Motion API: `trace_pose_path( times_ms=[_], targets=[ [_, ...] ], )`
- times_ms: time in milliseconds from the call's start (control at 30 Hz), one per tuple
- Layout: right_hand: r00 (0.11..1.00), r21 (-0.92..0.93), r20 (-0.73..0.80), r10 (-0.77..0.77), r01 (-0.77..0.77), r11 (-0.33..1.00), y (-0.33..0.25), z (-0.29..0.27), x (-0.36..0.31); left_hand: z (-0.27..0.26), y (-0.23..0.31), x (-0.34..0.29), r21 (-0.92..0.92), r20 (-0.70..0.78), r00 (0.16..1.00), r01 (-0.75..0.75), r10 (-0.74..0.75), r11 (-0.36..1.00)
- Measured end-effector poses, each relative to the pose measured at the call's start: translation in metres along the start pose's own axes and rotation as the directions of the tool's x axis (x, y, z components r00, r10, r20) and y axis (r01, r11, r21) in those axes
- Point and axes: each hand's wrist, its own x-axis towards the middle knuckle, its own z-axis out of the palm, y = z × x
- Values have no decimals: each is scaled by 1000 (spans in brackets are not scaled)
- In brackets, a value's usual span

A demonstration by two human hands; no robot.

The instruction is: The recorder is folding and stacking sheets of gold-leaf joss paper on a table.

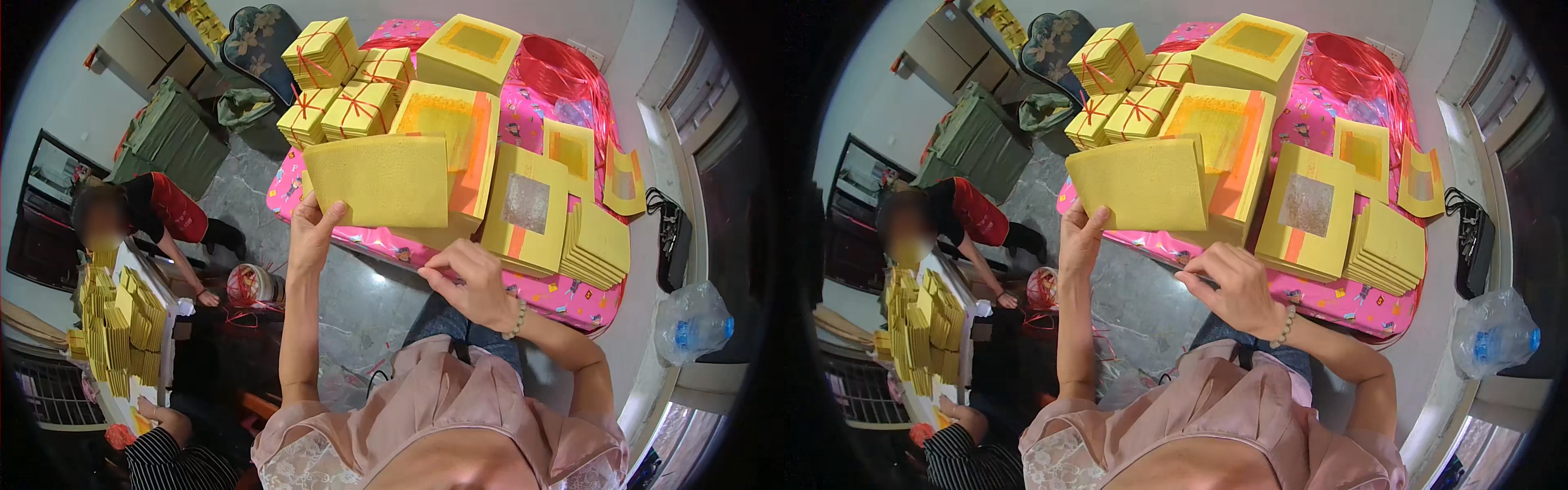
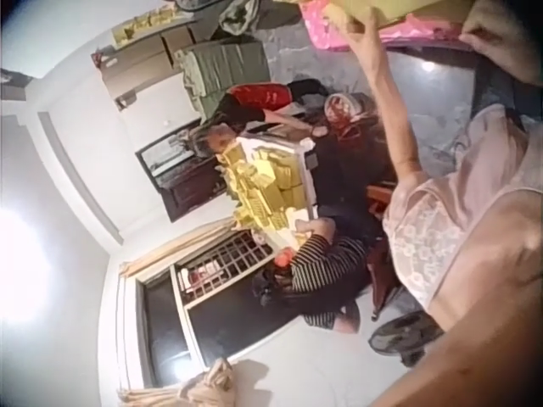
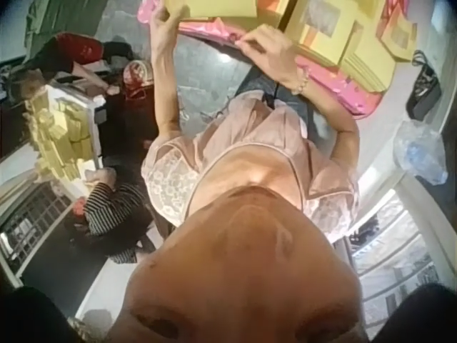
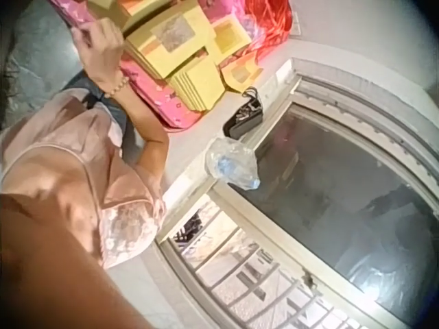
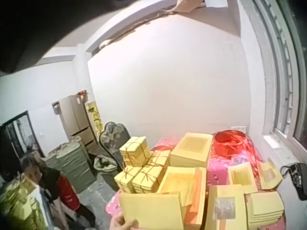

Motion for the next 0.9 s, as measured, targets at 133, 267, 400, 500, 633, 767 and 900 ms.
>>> trace_pose_path(
  times_ms=[133, 267, 400, 500, 633, 767, 900],
  targets=[
    [859, 499, 252, 446, -510, 700, 7, 25, -5, -5, -4, -19, -36, 8, 1000, 2, -2, 999],
    [742, 725, 414, 527, -619, 302, 13, 43, 3, -17, -16, -38, -63, -29, 1000, -5, 3, 998],
    [739, 757, 385, 553, -595, 269, 24, 71, -6, -32, -30, -55, -61, -38, 995, 87, -90, 994],
    [769, 756, 366, 524, -574, 314, 27, 90, -17, -46, -48, -69, -19, -87, 985, 150, -151, 988],
    [705, 642, 549, 449, -699, 315, 29, 96, -27, -64, -58, -77, -76, -119, 960, 244, -252, 967],
    [704, 553, 538, 464, -710, 436, 30, 79, -35, -101, -64, -62, 28, -140, 959, 251, -245, 968],
    [688, 516, 526, 500, -725, 456, 57, 64, -55, -136, -68, -27, 141, -180, 957, 254, -228, 957]
  ],
)
